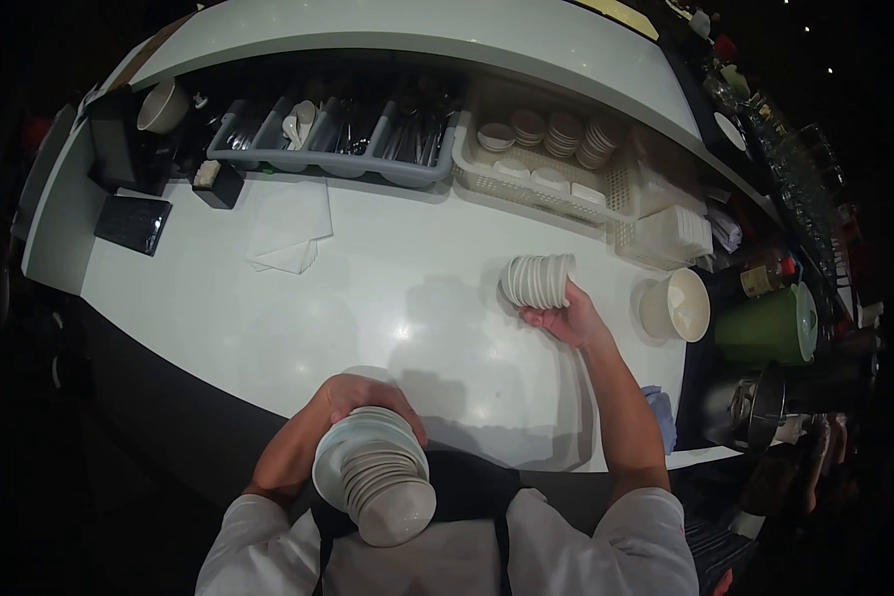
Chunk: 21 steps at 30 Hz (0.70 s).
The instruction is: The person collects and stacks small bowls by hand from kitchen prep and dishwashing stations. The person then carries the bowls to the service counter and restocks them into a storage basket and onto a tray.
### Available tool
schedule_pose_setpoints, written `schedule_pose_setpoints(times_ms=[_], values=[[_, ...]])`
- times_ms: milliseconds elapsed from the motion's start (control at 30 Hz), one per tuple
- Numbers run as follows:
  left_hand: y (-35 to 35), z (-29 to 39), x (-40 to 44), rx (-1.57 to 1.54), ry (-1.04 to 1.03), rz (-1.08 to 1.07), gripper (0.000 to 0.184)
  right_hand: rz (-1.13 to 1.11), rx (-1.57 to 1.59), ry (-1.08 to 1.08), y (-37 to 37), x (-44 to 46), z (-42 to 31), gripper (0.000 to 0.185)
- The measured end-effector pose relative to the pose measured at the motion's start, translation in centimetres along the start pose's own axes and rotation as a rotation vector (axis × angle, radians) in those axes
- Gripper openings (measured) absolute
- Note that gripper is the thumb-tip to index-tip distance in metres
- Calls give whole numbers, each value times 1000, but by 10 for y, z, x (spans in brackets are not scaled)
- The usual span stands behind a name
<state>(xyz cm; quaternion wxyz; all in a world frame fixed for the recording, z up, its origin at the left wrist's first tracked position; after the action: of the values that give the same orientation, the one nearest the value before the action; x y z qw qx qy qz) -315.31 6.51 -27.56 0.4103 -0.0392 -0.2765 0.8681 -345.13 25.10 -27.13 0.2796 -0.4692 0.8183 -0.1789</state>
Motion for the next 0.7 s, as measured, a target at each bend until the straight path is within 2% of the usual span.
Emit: schedule_pose_setpoints(times_ms=[67,167,433,633,700], values=[[2,-1,-1,37,-14,7,126,-4,-55,-86,14,7,1,63],[4,-2,2,92,-45,-14,127,107,-329,-167,21,14,-11,70],[4,7,6,86,-40,-50,127,142,-940,-295,-15,30,-52,65],[1,5,6,34,-26,-40,128,337,-1432,-12,-16,25,-60,77],[1,6,7,30,-19,-51,128,383,-1205,43,-13,25,-58,82]])
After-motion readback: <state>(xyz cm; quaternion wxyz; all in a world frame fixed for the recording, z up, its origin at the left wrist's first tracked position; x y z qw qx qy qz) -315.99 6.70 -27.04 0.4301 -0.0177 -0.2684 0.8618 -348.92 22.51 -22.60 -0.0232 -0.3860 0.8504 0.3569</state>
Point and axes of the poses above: each hand's wrist, its own x-axis towards the middle knuckle, its own y-axis out of the back of the hand, z = x × y, the point moved 2 cm from there along x, towards the middle knuckle, and after that the axes turned 7 degrees about y, right-handed, at the moved point
